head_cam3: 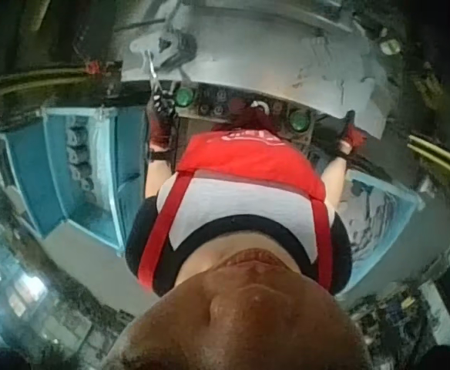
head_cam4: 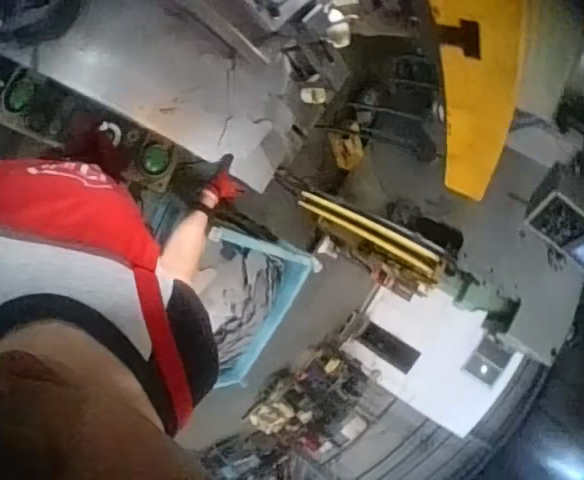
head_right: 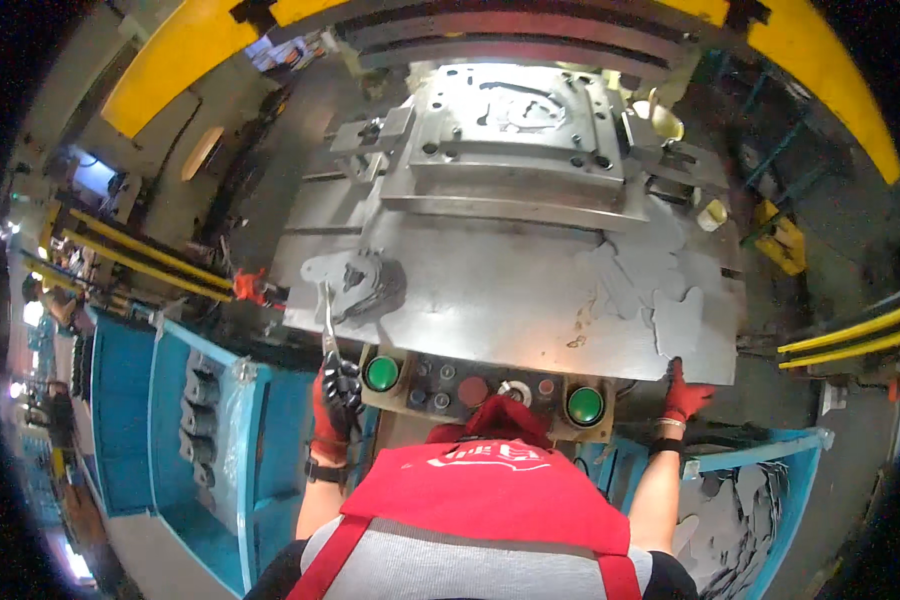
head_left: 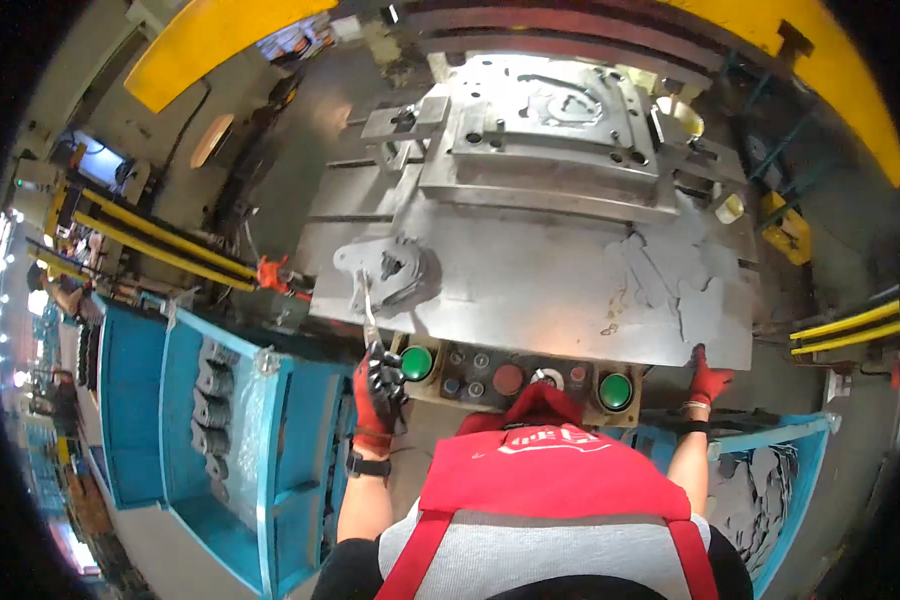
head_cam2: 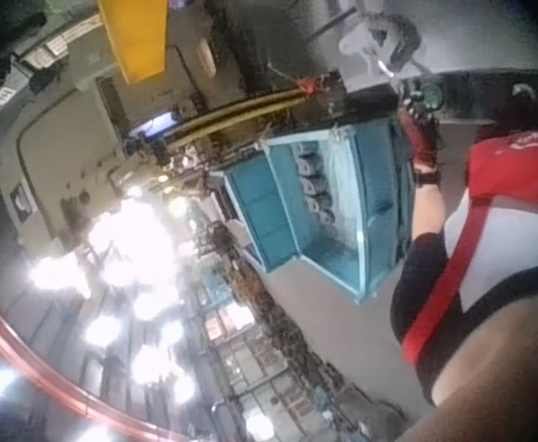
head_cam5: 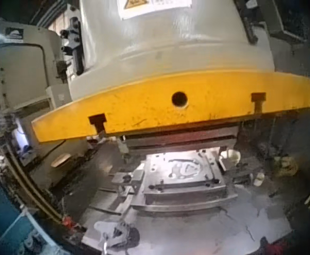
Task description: Operating a large metal stamping press to shape flat metal sheets into components.
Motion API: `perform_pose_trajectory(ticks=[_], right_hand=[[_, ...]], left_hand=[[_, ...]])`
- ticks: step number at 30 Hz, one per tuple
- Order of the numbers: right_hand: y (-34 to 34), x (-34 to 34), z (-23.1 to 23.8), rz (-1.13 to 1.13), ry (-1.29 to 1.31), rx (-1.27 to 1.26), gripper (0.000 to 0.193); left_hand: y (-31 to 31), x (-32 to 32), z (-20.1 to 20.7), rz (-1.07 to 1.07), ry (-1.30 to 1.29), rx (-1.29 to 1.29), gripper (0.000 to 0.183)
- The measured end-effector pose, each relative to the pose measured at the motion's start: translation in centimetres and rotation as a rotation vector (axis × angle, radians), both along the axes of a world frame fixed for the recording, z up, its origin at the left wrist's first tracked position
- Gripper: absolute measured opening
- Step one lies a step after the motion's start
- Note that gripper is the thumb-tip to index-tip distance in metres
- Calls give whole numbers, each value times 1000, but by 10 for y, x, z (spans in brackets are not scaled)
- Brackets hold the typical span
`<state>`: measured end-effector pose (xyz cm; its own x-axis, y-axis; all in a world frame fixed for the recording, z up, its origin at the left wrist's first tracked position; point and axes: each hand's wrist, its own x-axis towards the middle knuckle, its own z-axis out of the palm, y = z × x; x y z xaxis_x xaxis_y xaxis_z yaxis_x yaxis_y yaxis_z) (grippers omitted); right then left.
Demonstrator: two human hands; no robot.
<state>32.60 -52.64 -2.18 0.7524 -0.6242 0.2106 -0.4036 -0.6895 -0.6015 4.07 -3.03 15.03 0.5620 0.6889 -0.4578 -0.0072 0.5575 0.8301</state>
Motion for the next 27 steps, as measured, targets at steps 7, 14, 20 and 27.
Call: perform_pose_trajectory(ticks=[7, 14, 20, 27], right_hand=[[8, 28, 0, -208, 185, 128, 93], [-10, 36, -19, -150, 41, 500, 94], [-34, -1, -10, -23, -63, 944, 41], [10, -39, 109, 121, -296, 607, 30]], left_hand=[[12, -7, 5, -41, -66, 81, 21], [-2, 1, 20, -32, -60, 73, 31], [-16, 3, 17, -43, -79, 29, 31], [-21, 3, 23, -28, -112, 51, 35]])
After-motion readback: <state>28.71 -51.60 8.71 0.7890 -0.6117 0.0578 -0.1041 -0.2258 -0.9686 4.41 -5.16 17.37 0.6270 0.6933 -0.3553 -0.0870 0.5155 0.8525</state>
